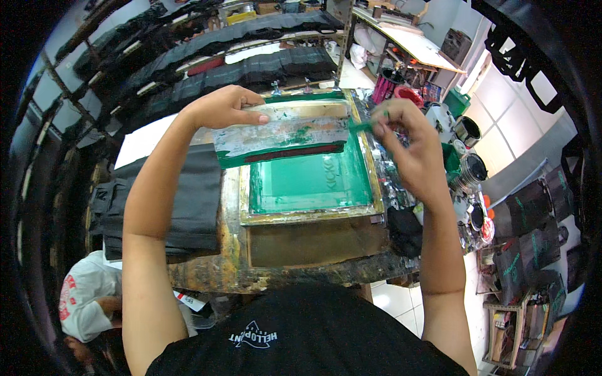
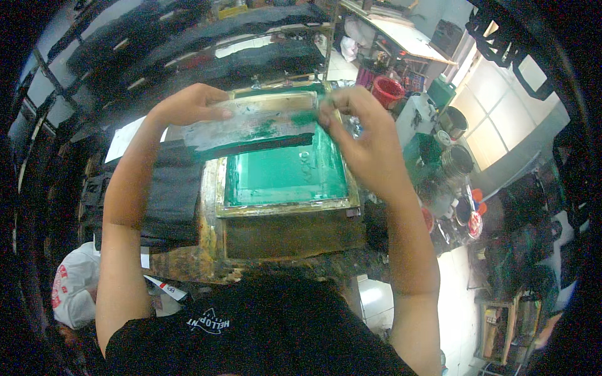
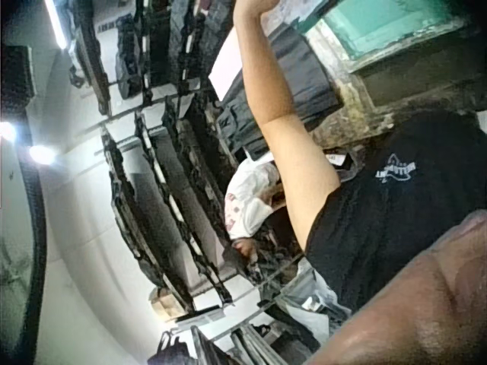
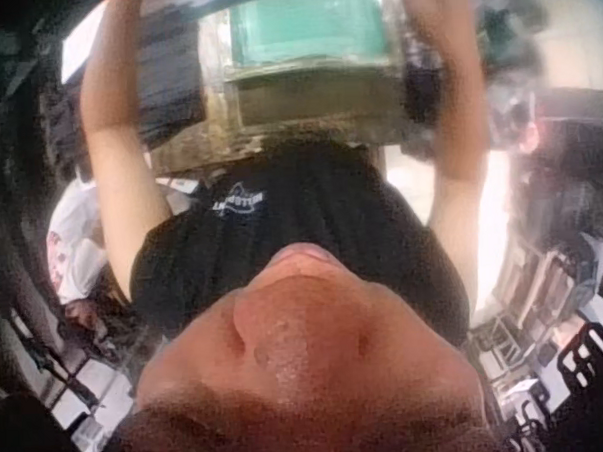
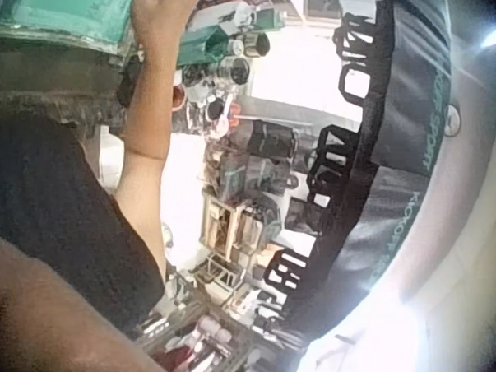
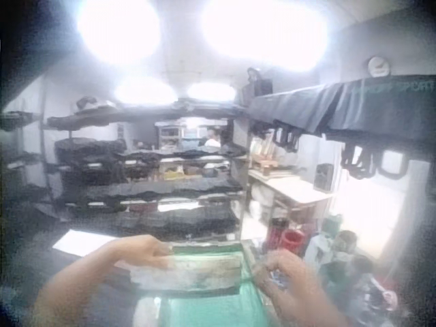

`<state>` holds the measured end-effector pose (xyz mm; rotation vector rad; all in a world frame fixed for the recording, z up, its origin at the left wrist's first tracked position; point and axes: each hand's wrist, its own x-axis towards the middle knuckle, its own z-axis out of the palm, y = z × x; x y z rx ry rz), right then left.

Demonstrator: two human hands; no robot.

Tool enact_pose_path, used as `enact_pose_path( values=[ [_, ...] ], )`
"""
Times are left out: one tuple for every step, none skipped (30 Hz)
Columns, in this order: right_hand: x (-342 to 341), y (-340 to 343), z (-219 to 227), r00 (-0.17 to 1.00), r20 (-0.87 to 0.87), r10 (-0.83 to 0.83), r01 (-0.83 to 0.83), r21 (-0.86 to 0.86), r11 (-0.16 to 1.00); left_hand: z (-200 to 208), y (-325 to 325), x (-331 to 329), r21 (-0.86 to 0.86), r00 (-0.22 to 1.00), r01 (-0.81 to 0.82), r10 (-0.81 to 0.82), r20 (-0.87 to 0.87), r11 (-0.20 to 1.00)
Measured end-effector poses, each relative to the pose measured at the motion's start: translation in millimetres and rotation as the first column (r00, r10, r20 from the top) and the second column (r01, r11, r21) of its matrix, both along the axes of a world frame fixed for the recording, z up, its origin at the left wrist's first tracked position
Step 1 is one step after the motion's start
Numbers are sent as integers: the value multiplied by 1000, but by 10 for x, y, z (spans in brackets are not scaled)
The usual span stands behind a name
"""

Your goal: The person spreads green ink across a screen printing frame using a squeegee, cleans the excess ink from the squeegee and frame using a small scraper, and then receives a stack of black tote bags from another person to continue the printing process.

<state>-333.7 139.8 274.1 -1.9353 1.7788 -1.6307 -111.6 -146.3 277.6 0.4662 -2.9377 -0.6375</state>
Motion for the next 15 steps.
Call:
enact_pose_path(
  values=[
    [-41,-82,-18,985,172,11,-17,35,999,-39,-20,1,-51,999,32,-33,-27,998],
    [-64,-125,-15,972,235,16,-27,43,999,-82,-50,7,-104,996,60,-66,-52,993],
    [-87,-163,-10,954,298,20,-37,50,998,-114,-72,2,-157,992,86,-99,-76,984],
    [-121,-219,-37,947,319,37,-55,49,997,-96,-61,-6,-146,991,111,-119,-54,983],
    [-156,-263,-66,939,340,49,-69,47,997,-11,-23,-34,-134,989,139,-144,-34,981],
    [-181,-304,-94,931,361,61,-82,45,996,50,1,-69,-123,985,167,-170,-14,978],
    [-172,-371,-115,928,364,78,-90,17,996,82,-6,-67,-119,983,182,-181,21,976],
    [-154,-438,-134,926,366,95,-98,-11,995,108,-22,-69,-116,980,197,-192,56,974],
    [-140,-499,-162,923,367,113,-106,-39,994,123,-22,-64,-111,975,212,-203,91,971],
    [-175,-546,-209,922,370,118,-118,-23,993,132,-12,-87,-125,969,239,-228,96,963],
    [-233,-582,-279,920,372,122,-128,-8,992,135,7,-113,-148,964,260,-247,100,954],
    [-268,-615,-335,919,374,125,-138,9,990,133,33,-134,-170,959,280,-265,104,945],
    [-265,-665,-391,951,301,70,-87,42,995,128,57,-128,-191,955,293,-275,113,937],
    [-259,-712,-437,975,223,16,-32,70,997,129,75,-125,-194,952,300,-282,117,934],
    [-247,-750,-458,989,141,-38,25,94,995,131,91,-125,-197,950,308,-289,121,931]
  ],
)
